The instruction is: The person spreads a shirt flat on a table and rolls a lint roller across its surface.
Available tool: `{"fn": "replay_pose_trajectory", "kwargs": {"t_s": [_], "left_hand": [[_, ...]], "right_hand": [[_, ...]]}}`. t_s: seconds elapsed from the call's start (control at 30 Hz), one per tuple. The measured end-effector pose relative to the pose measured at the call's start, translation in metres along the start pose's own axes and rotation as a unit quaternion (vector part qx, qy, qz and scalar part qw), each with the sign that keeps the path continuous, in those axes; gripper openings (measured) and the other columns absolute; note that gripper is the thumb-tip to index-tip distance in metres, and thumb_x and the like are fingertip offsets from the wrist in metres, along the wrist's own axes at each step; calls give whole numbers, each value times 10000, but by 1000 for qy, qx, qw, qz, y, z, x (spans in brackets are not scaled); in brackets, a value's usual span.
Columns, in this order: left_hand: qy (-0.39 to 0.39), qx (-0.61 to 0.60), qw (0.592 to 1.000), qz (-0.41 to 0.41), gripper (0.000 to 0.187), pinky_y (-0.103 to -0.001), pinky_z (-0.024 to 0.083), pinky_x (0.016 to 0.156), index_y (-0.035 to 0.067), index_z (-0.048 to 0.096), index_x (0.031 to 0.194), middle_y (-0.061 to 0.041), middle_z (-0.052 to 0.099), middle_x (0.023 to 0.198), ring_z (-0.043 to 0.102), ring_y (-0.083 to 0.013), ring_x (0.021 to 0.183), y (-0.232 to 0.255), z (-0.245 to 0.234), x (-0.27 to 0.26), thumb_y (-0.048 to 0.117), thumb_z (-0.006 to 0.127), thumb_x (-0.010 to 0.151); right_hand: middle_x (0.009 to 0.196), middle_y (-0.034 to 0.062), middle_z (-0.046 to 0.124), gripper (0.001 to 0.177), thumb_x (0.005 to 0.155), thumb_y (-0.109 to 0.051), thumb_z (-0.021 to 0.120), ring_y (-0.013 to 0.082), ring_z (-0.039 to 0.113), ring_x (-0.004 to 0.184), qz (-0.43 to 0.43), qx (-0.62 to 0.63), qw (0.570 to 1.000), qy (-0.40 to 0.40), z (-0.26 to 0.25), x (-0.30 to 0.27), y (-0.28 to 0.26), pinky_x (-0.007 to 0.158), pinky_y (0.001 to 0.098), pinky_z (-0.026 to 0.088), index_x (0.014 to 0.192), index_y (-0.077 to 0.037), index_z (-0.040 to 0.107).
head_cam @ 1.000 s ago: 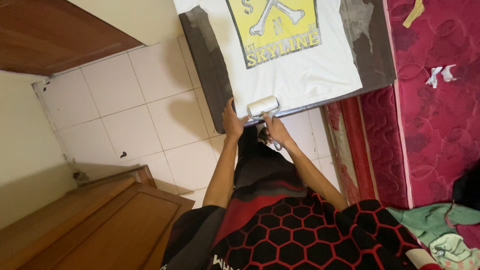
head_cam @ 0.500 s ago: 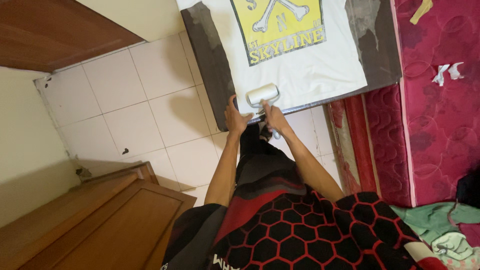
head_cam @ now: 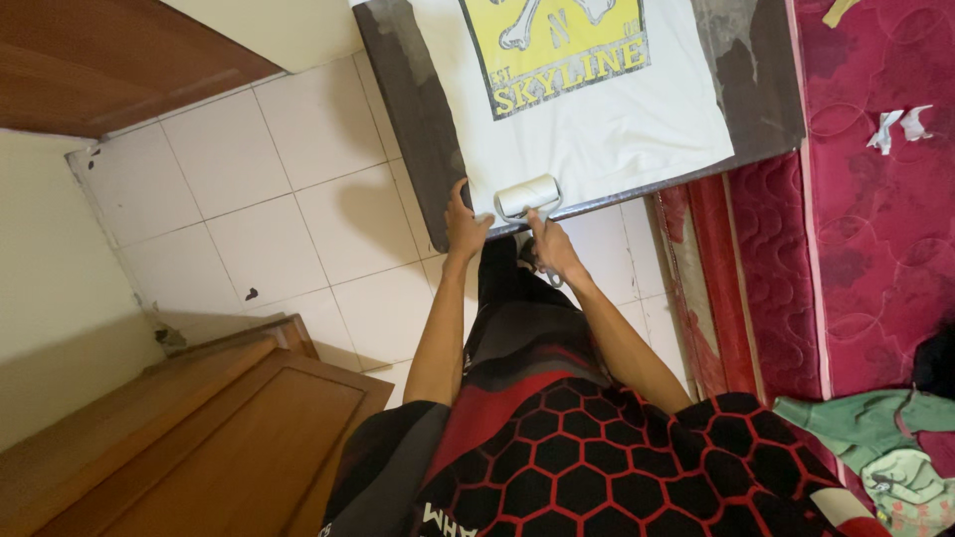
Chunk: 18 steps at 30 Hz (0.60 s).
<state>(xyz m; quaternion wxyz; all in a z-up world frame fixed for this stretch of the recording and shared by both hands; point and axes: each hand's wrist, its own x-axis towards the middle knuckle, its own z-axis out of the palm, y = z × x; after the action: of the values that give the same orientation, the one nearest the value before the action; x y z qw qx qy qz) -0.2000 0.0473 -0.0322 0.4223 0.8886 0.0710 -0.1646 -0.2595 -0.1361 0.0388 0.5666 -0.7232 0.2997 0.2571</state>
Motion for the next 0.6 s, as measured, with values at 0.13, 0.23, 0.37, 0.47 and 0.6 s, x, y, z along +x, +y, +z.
{"fn": "replay_pose_trajectory", "kwargs": {"t_s": [0.13, 0.23, 0.37, 0.47, 0.6], "left_hand": [[1, -40, 998, -41, 892, -558, 449, 1030, 257, 351, 1538, -156, 544, 1420, 550, -396, 1232, 0, 4, 2, 212, 859, 806], [17, -22, 999, -36, 932, -587, 420, 1019, 250, 346, 1514, -160, 533, 1419, 488, -409, 1294, 15, 1, -2, 201, 896, 763], [5, -15, 999, -39, 1014, -581, 428, 1018, 252, 331, 1510, -156, 542, 1391, 483, -399, 1302, 28, -11, -9, 162, 922, 691], [0, 4, 999, -48, 1068, -579, 429, 1019, 257, 318, 1515, -151, 536, 1390, 485, -389, 1303, 33, -13, -11, 155, 943, 655], [-2, 18, 999, -48, 1076, -595, 415, 1005, 249, 312, 1520, -158, 528, 1393, 470, -403, 1307, 36, -13, -11, 162, 957, 663]], "right_hand": [[567, 136, 558, 793, 1043, -610, 387, 227, 548, 411, -3, -24, 1000, -5, -2, -6, 7, 405, 357, 458, 816, 128, 571], [613, 134, 575, 752, 1023, -612, 414, 221, 559, 436, 9, -17, 1000, 6, -3, -11, 9, 402, 365, 469, 887, 108, 585], [616, 151, 586, 756, 1023, -610, 406, 230, 566, 433, 20, -33, 999, 5, -2, -11, 11, 404, 361, 483, 890, 111, 587], [613, 139, 582, 735, 1012, -608, 406, 229, 556, 424, 23, -42, 999, 10, -3, -8, 12, 393, 364, 478, 919, 102, 570], [598, 129, 565, 746, 1019, -601, 425, 208, 536, 427, 12, -4, 1000, -5, -3, -5, 9, 393, 353, 457, 909, 118, 592]]}}
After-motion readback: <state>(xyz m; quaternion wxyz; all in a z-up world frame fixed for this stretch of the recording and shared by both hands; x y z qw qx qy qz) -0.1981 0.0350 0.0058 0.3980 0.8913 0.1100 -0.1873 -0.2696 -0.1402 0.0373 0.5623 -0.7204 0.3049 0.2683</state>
